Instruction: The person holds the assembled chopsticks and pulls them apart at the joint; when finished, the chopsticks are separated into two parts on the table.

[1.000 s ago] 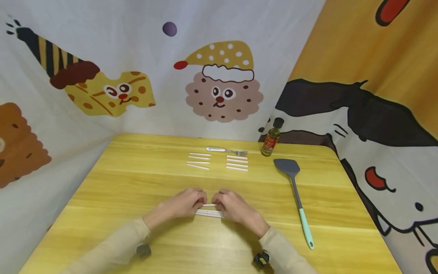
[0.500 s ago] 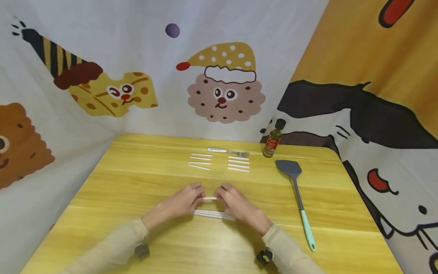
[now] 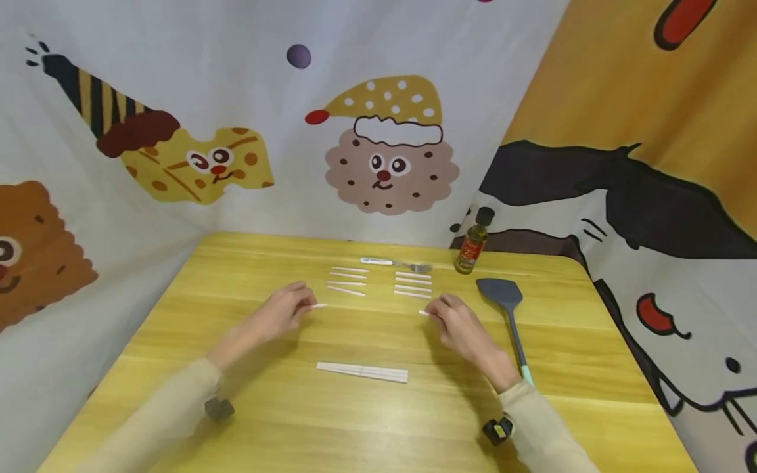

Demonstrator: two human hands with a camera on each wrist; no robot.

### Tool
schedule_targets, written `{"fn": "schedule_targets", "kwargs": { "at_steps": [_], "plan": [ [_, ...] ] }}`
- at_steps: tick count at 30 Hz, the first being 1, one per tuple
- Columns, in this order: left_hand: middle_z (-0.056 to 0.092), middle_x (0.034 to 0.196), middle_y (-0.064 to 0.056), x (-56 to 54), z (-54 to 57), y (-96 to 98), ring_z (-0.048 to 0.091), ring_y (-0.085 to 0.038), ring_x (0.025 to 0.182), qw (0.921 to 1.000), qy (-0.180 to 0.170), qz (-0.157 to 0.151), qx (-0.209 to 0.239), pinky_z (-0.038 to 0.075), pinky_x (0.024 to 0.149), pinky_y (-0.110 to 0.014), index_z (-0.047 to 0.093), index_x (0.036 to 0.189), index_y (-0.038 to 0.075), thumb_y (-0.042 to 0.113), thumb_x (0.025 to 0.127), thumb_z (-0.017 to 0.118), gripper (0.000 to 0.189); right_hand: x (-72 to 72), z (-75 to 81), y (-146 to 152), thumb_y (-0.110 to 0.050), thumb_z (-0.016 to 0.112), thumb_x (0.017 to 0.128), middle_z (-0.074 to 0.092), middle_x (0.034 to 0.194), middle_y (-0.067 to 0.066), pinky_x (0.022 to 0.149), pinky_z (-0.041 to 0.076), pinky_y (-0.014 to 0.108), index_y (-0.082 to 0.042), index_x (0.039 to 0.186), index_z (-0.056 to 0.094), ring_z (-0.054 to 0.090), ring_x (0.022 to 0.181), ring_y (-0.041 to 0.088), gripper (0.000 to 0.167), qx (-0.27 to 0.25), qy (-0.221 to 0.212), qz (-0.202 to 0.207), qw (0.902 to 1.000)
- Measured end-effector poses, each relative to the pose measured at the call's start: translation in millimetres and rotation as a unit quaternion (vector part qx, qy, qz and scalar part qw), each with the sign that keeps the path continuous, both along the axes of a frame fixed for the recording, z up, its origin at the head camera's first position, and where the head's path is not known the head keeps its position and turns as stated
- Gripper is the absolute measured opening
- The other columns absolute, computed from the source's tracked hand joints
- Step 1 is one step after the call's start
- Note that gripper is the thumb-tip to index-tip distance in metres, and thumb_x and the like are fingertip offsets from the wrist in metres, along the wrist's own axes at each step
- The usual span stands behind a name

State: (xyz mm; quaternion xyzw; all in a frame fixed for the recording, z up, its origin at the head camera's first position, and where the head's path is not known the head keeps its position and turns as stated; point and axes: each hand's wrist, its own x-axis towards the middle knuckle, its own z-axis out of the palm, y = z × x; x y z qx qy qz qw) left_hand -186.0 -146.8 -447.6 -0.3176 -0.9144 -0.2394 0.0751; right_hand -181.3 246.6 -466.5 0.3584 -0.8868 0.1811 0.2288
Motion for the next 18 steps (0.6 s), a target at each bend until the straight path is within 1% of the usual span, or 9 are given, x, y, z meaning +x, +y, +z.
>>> {"fn": "schedule_targets", "kwargs": {
  "at_steps": [3,7,10,13,18],
  "plan": [
    [0.061,0.091,-0.003,-7.2,1.8,8.6,0.059,-0.012,0.080,0.9997,-0.021,-0.002,-0.012,0.055,0.069,-0.023,0.071,0.098,0.002,-0.004,0.092,0.067,0.010,-3.8,4.4,-6.7,0.006,0.076,0.084,0.067,0.087,0.007,0.063,0.056,0.034,-0.004,0.092,0.072,0.065,0.076,0.019,0.013,-0.004,-0.005,-0.009,0.9999],
    [0.064,0.096,-0.005,-16.5,-0.6,17.5,0.062,-0.015,0.086,0.9987,-0.050,-0.003,-0.012,0.058,0.076,-0.025,0.072,0.103,0.001,-0.006,0.093,0.064,0.015,-12.7,5.1,-16.2,0.002,0.076,0.087,0.068,0.089,0.007,0.063,0.056,0.034,-0.005,0.094,0.074,0.064,0.075,0.018,0.010,-0.004,-0.022,-0.015,0.9996],
    [0.067,0.098,-0.006,-26.8,-3.9,25.4,0.064,-0.017,0.088,0.9985,-0.052,-0.009,-0.017,0.058,0.078,-0.028,0.073,0.103,0.002,-0.006,0.093,0.062,0.017,-20.8,4.0,-19.9,0.001,0.074,0.088,0.069,0.090,0.007,0.064,0.057,0.034,-0.005,0.095,0.074,0.065,0.076,0.018,0.009,-0.001,-0.033,-0.018,0.9993],
    [0.071,0.097,-0.007,-36.2,-8.0,32.3,0.066,-0.018,0.088,0.9983,-0.053,-0.013,-0.019,0.058,0.078,-0.029,0.075,0.101,0.003,-0.006,0.092,0.064,0.017,-28.4,2.2,-23.5,0.002,0.074,0.088,0.069,0.091,0.007,0.065,0.057,0.034,-0.006,0.095,0.075,0.064,0.076,0.018,0.010,0.000,-0.045,-0.022,0.9988],
    [0.073,0.095,-0.006,-44.2,-13.9,39.2,0.066,-0.016,0.086,0.9979,-0.062,-0.011,-0.016,0.058,0.076,-0.027,0.076,0.099,0.004,-0.005,0.092,0.067,0.014,-37.3,-3.3,-29.3,0.003,0.074,0.087,0.070,0.091,0.008,0.066,0.058,0.034,-0.005,0.094,0.075,0.065,0.077,0.019,0.011,0.002,-0.054,-0.025,0.9982]
  ]
}}
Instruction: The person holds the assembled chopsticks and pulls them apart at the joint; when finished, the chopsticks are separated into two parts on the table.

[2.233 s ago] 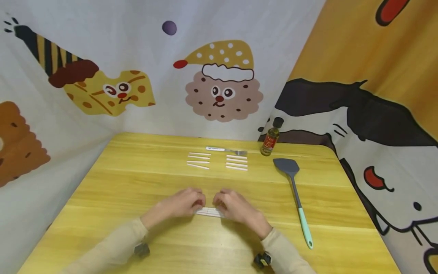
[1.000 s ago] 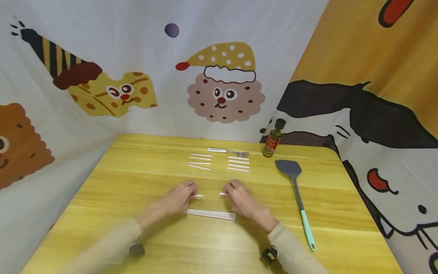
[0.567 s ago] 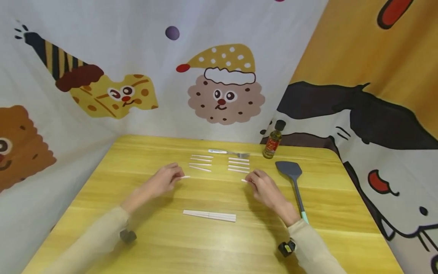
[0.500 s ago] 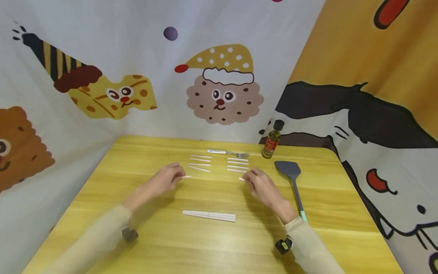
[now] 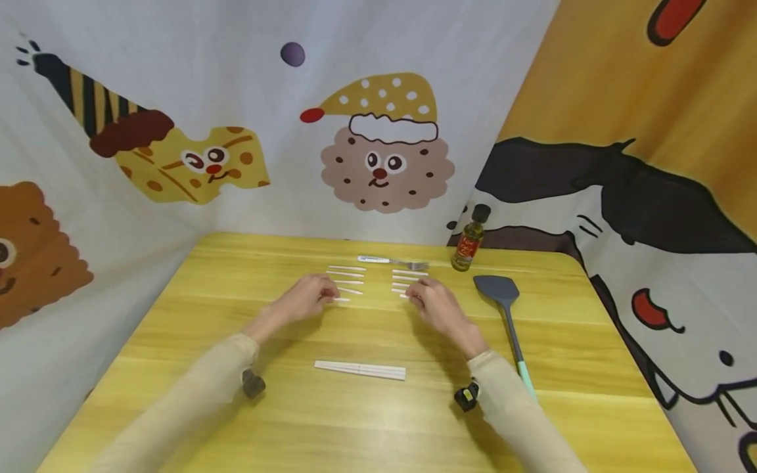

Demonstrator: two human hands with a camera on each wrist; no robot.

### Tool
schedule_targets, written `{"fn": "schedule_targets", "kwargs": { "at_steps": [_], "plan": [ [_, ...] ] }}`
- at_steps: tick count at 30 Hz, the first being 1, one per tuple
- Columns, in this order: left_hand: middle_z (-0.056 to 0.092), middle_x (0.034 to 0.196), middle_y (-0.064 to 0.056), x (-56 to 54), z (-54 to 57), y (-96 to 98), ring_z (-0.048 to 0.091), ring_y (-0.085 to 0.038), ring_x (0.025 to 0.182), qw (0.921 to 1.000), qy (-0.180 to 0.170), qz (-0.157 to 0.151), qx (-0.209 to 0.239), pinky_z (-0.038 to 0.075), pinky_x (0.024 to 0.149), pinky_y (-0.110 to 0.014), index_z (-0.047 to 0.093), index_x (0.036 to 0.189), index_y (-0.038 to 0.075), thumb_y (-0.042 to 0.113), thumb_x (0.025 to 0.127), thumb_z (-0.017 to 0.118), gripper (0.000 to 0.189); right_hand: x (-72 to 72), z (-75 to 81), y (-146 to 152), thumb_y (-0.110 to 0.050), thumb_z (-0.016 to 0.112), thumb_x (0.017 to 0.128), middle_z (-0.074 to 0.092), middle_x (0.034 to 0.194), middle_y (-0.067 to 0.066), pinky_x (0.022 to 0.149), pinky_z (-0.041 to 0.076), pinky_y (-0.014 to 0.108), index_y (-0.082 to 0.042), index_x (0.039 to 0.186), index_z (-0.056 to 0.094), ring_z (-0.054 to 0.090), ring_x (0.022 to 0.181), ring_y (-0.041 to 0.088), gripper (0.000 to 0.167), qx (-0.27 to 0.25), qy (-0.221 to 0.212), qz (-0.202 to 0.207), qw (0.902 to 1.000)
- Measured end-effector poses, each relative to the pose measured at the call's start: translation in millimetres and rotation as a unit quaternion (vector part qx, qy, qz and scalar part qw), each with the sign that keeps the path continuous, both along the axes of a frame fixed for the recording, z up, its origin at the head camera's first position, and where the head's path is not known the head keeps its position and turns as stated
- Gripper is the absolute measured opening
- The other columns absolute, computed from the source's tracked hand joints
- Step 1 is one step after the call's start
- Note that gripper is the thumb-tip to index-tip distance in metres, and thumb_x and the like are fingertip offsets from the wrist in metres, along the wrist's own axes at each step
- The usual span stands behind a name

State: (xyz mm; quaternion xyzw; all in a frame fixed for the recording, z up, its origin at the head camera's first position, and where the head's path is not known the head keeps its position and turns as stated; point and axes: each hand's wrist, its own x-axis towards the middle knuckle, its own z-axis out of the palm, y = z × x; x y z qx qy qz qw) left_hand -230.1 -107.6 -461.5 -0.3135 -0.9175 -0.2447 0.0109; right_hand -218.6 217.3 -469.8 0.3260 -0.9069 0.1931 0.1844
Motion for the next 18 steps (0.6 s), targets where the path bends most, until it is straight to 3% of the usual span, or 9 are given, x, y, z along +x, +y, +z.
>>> {"fn": "schedule_targets", "kwargs": {
  "at_steps": [7,18],
  "plan": [
    [0.073,0.094,-0.006,-8.6,-6.8,4.2,0.066,-0.017,0.085,0.9999,-0.010,-0.003,0.008,0.058,0.077,-0.027,0.076,0.098,0.004,-0.006,0.090,0.068,0.015,-9.8,-8.4,-6.6,0.003,0.076,0.085,0.073,0.092,0.010,0.072,0.061,0.037,-0.005,0.093,0.076,0.069,0.082,0.024,0.012,0.003,-0.001,0.003,1.0000],
    [0.074,0.096,-0.008,-17.7,-19.0,9.4,0.069,-0.020,0.090,0.9998,-0.013,-0.013,0.012,0.060,0.082,-0.028,0.077,0.096,0.004,-0.006,0.089,0.068,0.016,-18.3,-18.9,-17.2,0.003,0.079,0.082,0.074,0.092,0.010,0.070,0.061,0.034,-0.005,0.094,0.077,0.069,0.081,0.023,0.014,0.017,-0.013,0.000,0.9998]
  ]
}}
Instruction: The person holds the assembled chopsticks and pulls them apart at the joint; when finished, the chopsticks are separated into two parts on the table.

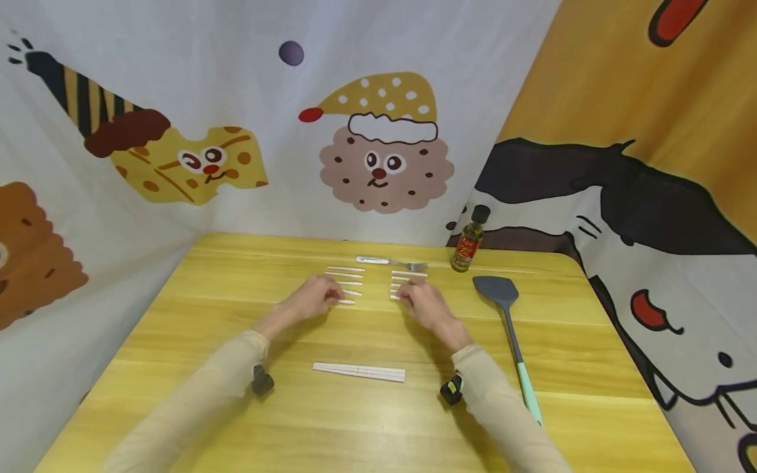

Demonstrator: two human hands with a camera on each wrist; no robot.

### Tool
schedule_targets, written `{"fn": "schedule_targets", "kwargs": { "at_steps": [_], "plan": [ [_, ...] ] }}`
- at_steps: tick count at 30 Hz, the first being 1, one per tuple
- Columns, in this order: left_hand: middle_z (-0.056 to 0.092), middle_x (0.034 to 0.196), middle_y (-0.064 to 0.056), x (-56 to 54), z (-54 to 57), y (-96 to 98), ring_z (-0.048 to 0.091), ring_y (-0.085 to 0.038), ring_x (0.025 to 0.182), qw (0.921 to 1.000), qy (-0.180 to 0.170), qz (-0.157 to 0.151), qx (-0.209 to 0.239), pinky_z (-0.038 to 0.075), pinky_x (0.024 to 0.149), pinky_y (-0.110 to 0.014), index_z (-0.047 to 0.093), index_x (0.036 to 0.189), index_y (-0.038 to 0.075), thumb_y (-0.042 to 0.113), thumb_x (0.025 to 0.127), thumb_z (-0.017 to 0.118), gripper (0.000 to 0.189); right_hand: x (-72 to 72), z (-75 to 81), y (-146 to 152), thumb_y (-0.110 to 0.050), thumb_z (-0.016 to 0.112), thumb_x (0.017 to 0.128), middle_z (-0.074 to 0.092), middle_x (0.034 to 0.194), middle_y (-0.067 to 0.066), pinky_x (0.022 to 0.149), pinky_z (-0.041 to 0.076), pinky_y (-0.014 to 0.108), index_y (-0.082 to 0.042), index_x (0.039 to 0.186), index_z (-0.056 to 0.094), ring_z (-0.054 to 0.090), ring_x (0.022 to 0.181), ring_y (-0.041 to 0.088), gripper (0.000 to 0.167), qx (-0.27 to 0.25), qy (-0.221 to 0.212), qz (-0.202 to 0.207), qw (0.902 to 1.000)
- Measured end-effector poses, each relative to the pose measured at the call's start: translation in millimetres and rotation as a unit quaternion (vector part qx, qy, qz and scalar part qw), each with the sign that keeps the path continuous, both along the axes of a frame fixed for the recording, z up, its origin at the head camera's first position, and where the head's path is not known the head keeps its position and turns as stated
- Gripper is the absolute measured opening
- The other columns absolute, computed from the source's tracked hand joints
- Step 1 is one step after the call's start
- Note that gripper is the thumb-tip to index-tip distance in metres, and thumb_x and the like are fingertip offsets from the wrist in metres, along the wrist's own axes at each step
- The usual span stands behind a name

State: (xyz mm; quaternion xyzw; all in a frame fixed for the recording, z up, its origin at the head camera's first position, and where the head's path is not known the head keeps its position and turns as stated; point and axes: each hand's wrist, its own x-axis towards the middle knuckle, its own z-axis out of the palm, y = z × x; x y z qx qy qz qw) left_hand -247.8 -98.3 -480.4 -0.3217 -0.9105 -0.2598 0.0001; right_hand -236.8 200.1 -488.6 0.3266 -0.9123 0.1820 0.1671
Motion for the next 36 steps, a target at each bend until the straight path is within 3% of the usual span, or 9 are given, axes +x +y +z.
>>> {"fn": "schedule_targets", "kwargs": {
  "at_steps": [7,17,26,32,36],
  "plan": [
    [0.072,0.097,-0.007,-0.2,-2.9,4.4,0.068,-0.019,0.090,0.9996,-0.027,0.011,-0.001,0.060,0.082,-0.028,0.077,0.097,0.005,-0.006,0.091,0.066,0.016,-1.5,-3.3,-1.8,0.003,0.077,0.084,0.074,0.095,0.011,0.075,0.062,0.036,-0.005,0.096,0.077,0.070,0.084,0.024,0.014,0.006,-0.032,-0.006,0.9995],
    [0.070,0.095,-0.004,-3.8,-6.5,8.3,0.063,-0.016,0.088,0.9989,-0.033,0.030,-0.011,0.057,0.081,-0.029,0.076,0.099,0.007,-0.003,0.092,0.066,0.016,-2.3,-8.1,-1.9,0.002,0.078,0.083,0.074,0.093,0.009,0.074,0.061,0.035,-0.007,0.095,0.077,0.069,0.082,0.022,0.014,0.006,-0.031,-0.005,0.9995],
    [0.070,0.094,-0.005,-4.9,-7.2,9.7,0.063,-0.016,0.087,0.9994,-0.020,0.027,-0.009,0.057,0.080,-0.029,0.076,0.097,0.007,-0.004,0.091,0.067,0.016,-0.2,-6.4,-2.7,0.004,0.076,0.084,0.074,0.093,0.008,0.073,0.061,0.030,-0.006,0.096,0.077,0.069,0.081,0.020,0.016,0.007,-0.050,0.000,0.9987],
    [0.069,0.094,-0.006,-1.6,-7.7,7.9,0.063,-0.018,0.087,0.9994,-0.006,0.031,0.014,0.058,0.080,-0.030,0.075,0.097,0.004,-0.005,0.090,0.067,0.015,6.7,-0.5,-3.1,0.001,0.078,0.083,0.072,0.101,0.011,0.078,0.062,0.035,-0.005,0.100,0.076,0.069,0.089,0.025,0.018,0.006,-0.023,-0.005,0.9997],
    [0.069,0.096,-0.008,5.4,2.2,3.8,0.066,-0.021,0.089,0.9988,0.013,0.039,0.027,0.059,0.082,-0.032,0.075,0.099,0.002,-0.005,0.089,0.068,0.014,16.0,12.1,-3.7,-0.001,0.080,0.082,0.071,0.103,0.012,0.077,0.062,0.040,-0.004,0.102,0.076,0.069,0.093,0.028,0.021,-0.003,0.011,-0.015,0.9998]
  ]
}}
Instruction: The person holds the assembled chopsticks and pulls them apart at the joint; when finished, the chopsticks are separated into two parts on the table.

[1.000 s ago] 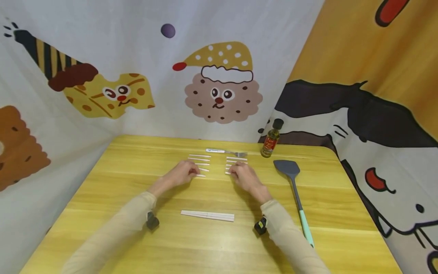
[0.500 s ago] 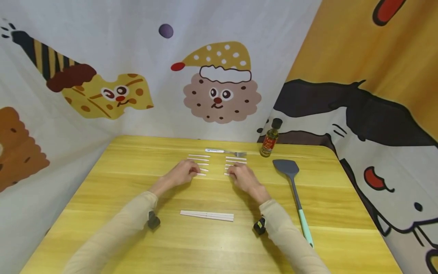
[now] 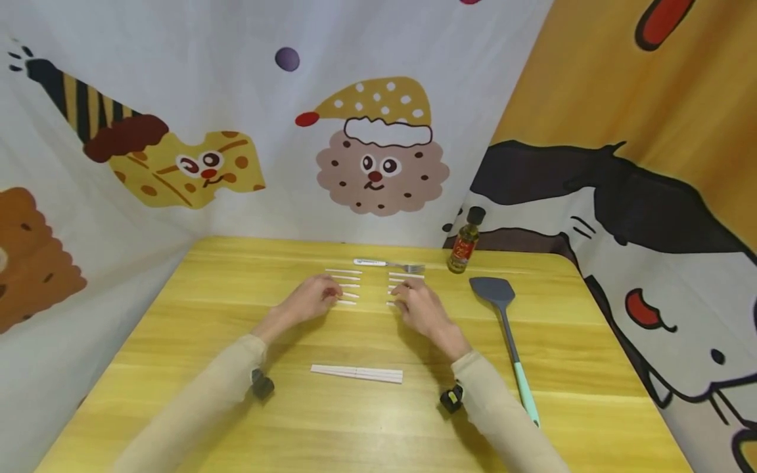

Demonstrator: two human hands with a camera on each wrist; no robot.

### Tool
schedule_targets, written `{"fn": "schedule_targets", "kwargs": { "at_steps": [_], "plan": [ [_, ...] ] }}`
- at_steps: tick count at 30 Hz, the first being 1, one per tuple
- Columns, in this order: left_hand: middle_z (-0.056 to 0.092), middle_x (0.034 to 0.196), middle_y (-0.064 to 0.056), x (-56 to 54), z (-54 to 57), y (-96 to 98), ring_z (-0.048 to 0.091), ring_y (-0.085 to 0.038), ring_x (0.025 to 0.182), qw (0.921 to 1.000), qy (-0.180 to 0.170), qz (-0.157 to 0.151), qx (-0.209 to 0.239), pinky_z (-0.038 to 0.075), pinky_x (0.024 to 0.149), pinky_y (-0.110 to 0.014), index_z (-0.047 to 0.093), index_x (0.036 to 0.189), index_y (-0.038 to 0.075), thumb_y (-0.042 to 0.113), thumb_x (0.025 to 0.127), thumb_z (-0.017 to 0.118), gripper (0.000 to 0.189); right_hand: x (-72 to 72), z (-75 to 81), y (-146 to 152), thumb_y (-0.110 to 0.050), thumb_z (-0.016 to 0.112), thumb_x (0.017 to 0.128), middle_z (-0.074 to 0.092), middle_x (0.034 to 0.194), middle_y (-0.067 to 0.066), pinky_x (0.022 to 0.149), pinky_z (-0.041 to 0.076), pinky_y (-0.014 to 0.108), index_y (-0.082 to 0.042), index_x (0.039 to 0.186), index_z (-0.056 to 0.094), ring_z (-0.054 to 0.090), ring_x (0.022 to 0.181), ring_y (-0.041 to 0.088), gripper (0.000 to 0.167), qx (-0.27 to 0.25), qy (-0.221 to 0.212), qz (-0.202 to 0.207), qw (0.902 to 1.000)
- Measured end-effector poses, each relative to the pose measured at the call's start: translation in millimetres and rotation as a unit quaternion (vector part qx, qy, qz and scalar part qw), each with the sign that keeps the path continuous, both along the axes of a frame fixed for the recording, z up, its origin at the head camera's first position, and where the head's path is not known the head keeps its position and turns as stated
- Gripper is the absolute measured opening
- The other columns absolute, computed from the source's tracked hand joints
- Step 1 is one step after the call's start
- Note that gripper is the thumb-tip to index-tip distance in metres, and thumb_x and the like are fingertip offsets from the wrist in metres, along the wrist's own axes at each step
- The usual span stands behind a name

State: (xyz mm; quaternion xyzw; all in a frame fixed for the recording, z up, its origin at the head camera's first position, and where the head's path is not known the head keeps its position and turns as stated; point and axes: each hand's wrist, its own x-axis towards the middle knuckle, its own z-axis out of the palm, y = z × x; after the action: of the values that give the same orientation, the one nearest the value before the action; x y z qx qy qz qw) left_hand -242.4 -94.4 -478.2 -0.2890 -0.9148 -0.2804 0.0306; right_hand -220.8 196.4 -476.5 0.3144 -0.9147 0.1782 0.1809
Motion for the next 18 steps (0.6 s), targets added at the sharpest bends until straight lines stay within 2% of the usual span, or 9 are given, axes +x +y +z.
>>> {"fn": "schedule_targets", "kwargs": {
  "at_steps": [4,9,14,18],
  "plan": [
    [0.069,0.099,-0.007,11.4,16.0,-6.8,0.066,-0.021,0.092,0.9998,-0.002,0.001,-0.017,0.059,0.084,-0.032,0.075,0.103,0.004,-0.001,0.092,0.069,0.014,12.8,13.7,-1.8,-0.004,0.082,0.082,0.071,0.100,0.010,0.074,0.061,0.040,-0.006,0.101,0.076,0.068,0.092,0.027,0.019,-0.014,0.010,-0.009,0.9998],
    [0.069,0.099,-0.005,31.9,29.5,-11.4,0.065,-0.018,0.093,0.9986,0.019,-0.028,-0.041,0.058,0.083,-0.031,0.074,0.106,0.005,0.003,0.094,0.070,0.013,31.0,25.9,-3.7,-0.005,0.082,0.083,0.071,0.099,0.009,0.073,0.061,0.039,-0.007,0.101,0.076,0.069,0.089,0.025,0.020,-0.018,-0.006,-0.002,0.9998],
    [0.067,0.102,-0.005,59.6,38.9,-11.4,0.066,-0.019,0.094,0.9962,0.014,-0.068,-0.053,0.059,0.083,-0.031,0.073,0.107,0.004,0.005,0.095,0.069,0.013,53.0,32.3,-11.6,-0.006,0.080,0.085,0.070,0.102,0.008,0.073,0.060,0.036,-0.006,0.107,0.075,0.069,0.088,0.024,0.023,-0.017,-0.055,0.012,0.9982],
    [0.068,0.104,-0.004,76.9,42.3,-8.1,0.067,-0.018,0.094,0.9940,-0.001,-0.092,-0.059,0.059,0.081,-0.027,0.073,0.108,0.005,0.005,0.095,0.068,0.013,67.7,30.2,-18.4,-0.008,0.080,0.085,0.070,0.101,0.006,0.073,0.060,0.032,-0.006,0.106,0.075,0.068,0.087,0.021,0.022,-0.012,-0.070,0.029,0.9970]
  ]
}}
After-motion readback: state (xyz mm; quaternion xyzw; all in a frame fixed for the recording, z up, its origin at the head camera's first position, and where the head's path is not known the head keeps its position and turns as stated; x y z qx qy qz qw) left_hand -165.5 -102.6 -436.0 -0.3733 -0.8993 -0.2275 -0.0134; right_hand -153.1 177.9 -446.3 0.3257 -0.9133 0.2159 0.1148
